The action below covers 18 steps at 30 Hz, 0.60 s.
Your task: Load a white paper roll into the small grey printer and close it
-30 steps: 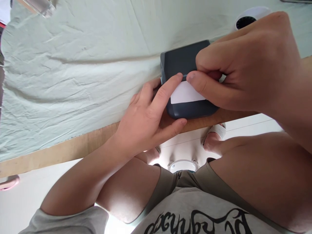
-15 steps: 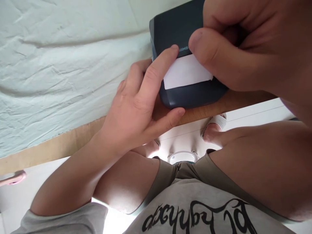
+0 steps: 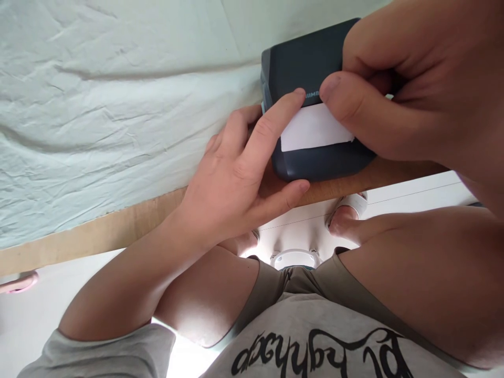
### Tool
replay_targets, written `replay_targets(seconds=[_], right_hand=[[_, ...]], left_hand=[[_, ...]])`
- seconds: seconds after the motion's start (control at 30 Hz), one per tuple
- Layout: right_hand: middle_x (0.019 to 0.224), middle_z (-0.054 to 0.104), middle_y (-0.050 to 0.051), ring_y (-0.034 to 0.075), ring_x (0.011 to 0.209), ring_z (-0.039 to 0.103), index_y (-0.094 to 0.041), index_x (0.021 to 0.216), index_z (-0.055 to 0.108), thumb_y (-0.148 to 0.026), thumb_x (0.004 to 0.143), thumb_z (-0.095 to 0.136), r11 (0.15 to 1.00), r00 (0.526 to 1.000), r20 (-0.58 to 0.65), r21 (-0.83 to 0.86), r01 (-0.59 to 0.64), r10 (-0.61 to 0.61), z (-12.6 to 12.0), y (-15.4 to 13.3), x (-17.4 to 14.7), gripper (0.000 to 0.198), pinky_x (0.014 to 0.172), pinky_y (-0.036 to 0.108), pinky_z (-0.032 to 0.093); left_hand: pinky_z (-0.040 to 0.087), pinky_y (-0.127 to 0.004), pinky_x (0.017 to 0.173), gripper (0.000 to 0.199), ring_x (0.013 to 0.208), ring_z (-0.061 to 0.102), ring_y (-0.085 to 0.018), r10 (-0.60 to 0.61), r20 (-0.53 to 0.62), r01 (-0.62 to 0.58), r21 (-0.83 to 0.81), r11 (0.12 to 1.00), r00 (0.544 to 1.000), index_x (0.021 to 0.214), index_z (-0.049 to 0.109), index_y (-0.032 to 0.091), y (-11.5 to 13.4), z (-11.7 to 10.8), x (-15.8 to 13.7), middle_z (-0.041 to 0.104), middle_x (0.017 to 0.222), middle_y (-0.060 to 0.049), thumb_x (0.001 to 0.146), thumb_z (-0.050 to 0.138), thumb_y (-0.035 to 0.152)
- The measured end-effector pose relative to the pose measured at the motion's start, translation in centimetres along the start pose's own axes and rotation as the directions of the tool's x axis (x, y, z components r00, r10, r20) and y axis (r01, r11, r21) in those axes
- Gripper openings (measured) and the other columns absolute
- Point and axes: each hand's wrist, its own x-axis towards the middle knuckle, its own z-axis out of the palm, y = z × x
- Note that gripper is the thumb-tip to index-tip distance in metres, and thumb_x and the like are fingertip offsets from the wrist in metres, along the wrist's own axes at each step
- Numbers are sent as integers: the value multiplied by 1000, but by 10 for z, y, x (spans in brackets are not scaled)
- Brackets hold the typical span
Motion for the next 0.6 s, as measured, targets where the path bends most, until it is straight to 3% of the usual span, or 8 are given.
replay_targets(seconds=[0.1, 0.27, 0.43, 0.53, 0.6], right_hand=[[76, 40, 9, 12, 97, 46, -13, 74, 44, -71, 76, 9, 1000, 1000, 2, -20, 0, 0, 2, 2, -1, 68, 100, 39, 24], [77, 38, 7, 5, 100, 46, -14, 77, 43, -74, 82, 5, 998, 999, -2, -26, 50, -50, 3, 3, 0, 71, 103, 36, 30], [77, 43, 6, 3, 107, 55, -13, 72, 42, -73, 87, 8, 998, 998, -41, -28, 47, -49, 6, 9, 2, 70, 108, 24, 42], [82, 59, 5, 0, 129, 57, -15, 64, 47, -60, 92, -20, 994, 999, 34, 105, 9, -12, 15, 39, -11, 86, 92, 11, 48], [88, 65, 4, -2, 140, 54, -15, 61, 52, -47, 88, -39, 971, 989, 129, 214, -103, 76, 22, 69, -24, 100, 88, 6, 49]], left_hand=[[48, -54, 122, 80, 144, 56, -36, -14, 35, 14, -1, 1000, 999, 168, 31, 19, 0, -1, 1, 54, 150, -19, 101, 56, 57], [52, -53, 117, 99, 143, 58, -38, -96, 71, 100, -43, 994, 993, 172, 11, 13, 1, 0, 2, 51, 157, -23, 98, 55, 64], [45, -58, 124, 103, 153, 48, -44, -157, 116, 159, 0, 987, 981, 171, 17, 10, 3, -2, 3, 49, 161, -25, 95, 57, 67], [44, -60, 126, 98, 156, 45, -45, -189, 130, 189, 14, 982, 973, 171, 24, 15, 5, -4, 3, 47, 164, -22, 94, 58, 68], [43, -60, 127, 98, 157, 43, -45, -211, 132, 211, 13, 977, 968, 170, 28, 16, 7, -6, 3, 46, 166, -22, 94, 59, 68]])
